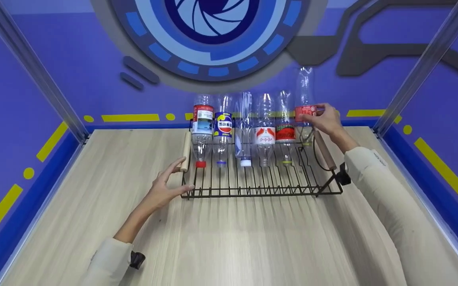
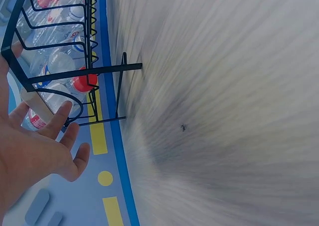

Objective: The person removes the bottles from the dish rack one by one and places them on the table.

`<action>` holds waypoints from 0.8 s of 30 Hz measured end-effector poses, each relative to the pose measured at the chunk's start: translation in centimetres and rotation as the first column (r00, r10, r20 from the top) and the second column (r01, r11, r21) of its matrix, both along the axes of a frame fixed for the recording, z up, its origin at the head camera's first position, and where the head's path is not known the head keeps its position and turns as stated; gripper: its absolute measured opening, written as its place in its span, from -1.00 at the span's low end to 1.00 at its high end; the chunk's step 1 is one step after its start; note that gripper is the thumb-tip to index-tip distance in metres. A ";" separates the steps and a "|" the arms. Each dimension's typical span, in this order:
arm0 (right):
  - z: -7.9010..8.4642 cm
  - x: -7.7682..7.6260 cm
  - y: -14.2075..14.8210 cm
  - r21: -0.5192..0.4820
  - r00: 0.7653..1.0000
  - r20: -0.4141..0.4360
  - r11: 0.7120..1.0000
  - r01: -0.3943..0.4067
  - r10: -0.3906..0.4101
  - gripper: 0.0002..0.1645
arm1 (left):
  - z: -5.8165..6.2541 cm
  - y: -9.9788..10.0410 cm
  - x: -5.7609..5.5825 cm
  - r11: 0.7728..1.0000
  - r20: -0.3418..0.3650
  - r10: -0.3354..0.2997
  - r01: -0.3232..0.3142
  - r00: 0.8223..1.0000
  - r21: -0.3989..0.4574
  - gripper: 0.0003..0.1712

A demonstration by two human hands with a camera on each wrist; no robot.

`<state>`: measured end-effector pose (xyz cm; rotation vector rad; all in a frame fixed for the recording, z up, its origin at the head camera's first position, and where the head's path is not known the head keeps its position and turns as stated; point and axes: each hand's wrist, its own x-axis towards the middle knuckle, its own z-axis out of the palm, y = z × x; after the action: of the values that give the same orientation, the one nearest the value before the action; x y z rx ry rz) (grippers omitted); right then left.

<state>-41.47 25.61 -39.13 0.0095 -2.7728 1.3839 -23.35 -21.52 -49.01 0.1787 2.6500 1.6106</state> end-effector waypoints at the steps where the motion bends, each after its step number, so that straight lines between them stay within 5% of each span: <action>1: 0.1 0.1 0.0 0.001 1.000 0.001 1.000 0.003 -0.003 -0.03 | 0.0 0.0 0.0 1.000 0.003 0.001 -0.001 1.000 0.002 0.03; 24: 1.5 3.8 0.8 -0.016 0.989 0.106 0.995 -0.103 0.104 0.06 | 0.0 -0.1 0.0 1.000 -0.019 -0.012 0.012 1.000 -0.010 0.02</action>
<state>-37.71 26.45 -37.60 0.0833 -2.8899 1.4640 -23.35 -21.63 -49.02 0.2102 2.6648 1.5997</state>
